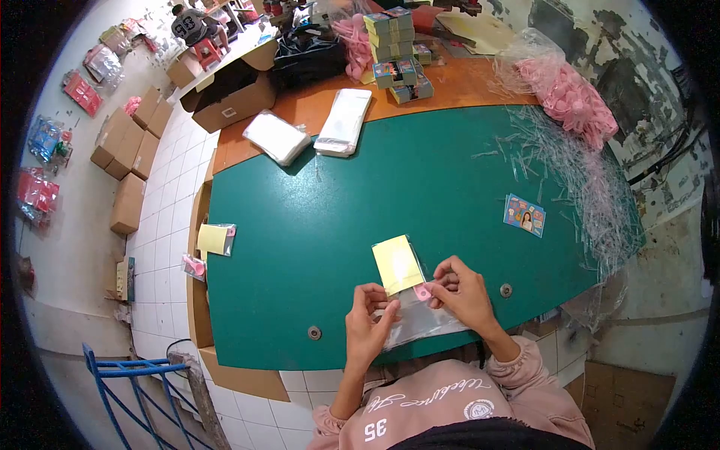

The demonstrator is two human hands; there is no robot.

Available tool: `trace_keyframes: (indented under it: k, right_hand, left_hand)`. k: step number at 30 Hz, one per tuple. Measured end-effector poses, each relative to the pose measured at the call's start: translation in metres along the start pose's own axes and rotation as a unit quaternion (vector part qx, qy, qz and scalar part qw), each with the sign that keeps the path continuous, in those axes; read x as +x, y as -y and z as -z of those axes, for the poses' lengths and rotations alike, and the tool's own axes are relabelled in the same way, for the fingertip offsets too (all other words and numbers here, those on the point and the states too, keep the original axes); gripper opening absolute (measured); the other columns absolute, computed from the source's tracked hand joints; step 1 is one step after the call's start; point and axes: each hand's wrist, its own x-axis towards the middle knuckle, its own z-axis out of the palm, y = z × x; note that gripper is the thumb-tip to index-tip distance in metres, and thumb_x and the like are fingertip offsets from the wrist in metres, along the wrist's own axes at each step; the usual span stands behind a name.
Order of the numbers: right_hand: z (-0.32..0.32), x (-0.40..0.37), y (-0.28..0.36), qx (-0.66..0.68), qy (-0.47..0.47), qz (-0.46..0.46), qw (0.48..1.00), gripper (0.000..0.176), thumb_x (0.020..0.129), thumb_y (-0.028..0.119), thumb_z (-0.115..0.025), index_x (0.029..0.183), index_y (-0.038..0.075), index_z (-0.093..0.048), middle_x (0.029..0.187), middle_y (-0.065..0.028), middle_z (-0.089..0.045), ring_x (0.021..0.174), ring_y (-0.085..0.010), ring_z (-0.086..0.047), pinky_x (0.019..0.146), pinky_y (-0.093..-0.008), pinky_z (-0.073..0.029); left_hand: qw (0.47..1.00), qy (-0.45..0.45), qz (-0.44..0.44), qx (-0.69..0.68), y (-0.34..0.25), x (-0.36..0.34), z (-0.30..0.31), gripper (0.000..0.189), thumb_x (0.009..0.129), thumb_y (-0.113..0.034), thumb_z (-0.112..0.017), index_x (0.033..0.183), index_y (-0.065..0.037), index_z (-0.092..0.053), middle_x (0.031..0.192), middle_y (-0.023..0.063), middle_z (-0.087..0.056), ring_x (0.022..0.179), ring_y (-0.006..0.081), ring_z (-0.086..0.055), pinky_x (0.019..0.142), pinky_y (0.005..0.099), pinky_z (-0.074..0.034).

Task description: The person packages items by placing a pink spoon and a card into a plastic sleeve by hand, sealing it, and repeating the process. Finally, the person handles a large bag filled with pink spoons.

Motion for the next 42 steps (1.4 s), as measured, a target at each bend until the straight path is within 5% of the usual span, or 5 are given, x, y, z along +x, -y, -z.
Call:
trace_keyframes:
  k: [15, 23, 30, 36, 42]
  right_hand:
    - [0.002, -0.012, 0.006, -0.175, -0.012, 0.193, 0.965, 0.02, 0.079, 0.006, -0.058, 0.099, 0.002, -0.062, 0.078, -0.0105, -0.059, 0.066, -0.0156, -0.059, 0.059, -0.0267, -0.047]
    - [0.011, -0.03, 0.003, -0.124, -0.051, 0.173, 0.976, 0.014, 0.077, 0.003, -0.059, 0.09, 0.002, -0.064, 0.081, -0.0112, -0.058, 0.069, -0.0179, -0.058, 0.061, -0.0269, -0.046]
    - [0.023, -0.03, 0.0, -0.11, -0.173, 0.148, 0.967, 0.01, 0.078, 0.001, -0.056, 0.085, 0.0, -0.063, 0.08, -0.0085, -0.058, 0.069, -0.0145, -0.057, 0.06, -0.0249, -0.045]
    - [0.034, -0.013, 0.0, -0.128, -0.236, 0.113, 0.957, 0.009, 0.079, 0.0, -0.054, 0.084, -0.001, -0.062, 0.079, -0.0066, -0.056, 0.066, -0.011, -0.053, 0.059, -0.0221, -0.043]
    - [0.053, -0.004, 0.0, -0.193, -0.317, 0.101, 0.923, 0.008, 0.081, 0.001, -0.053, 0.083, -0.002, -0.059, 0.079, -0.0062, -0.054, 0.064, -0.0106, -0.051, 0.057, -0.0229, -0.041]
  left_hand:
    - [0.982, -0.027, -0.129, 0.135, -0.002, 0.006, 0.026, 0.035, 0.08, -0.002, -0.055, 0.114, -0.004, -0.053, 0.107, 0.0101, -0.056, 0.084, 0.0152, -0.055, 0.065, 0.025, -0.047]
    - [0.792, -0.262, -0.309, 0.456, -0.003, 0.13, 0.226, 0.036, 0.081, -0.018, -0.058, 0.113, -0.002, -0.053, 0.113, 0.0154, -0.054, 0.097, 0.031, -0.054, 0.085, 0.0369, -0.042]
    - [0.798, -0.282, -0.133, 0.516, 0.012, 0.15, 0.318, 0.044, 0.077, -0.028, -0.065, 0.112, -0.002, -0.054, 0.114, 0.0165, -0.054, 0.105, 0.0298, -0.052, 0.09, 0.0336, -0.04]
    - [0.948, -0.195, 0.016, 0.252, 0.048, 0.142, 0.417, 0.042, 0.086, -0.029, -0.054, 0.114, 0.002, -0.051, 0.115, 0.0133, -0.053, 0.108, 0.019, -0.049, 0.091, 0.0287, -0.037]
    - [0.958, -0.199, 0.04, 0.204, 0.17, 0.174, 0.569, 0.057, 0.091, -0.035, -0.043, 0.132, 0.0, -0.03, 0.126, 0.0137, -0.044, 0.115, 0.0205, -0.042, 0.094, 0.0302, -0.036]
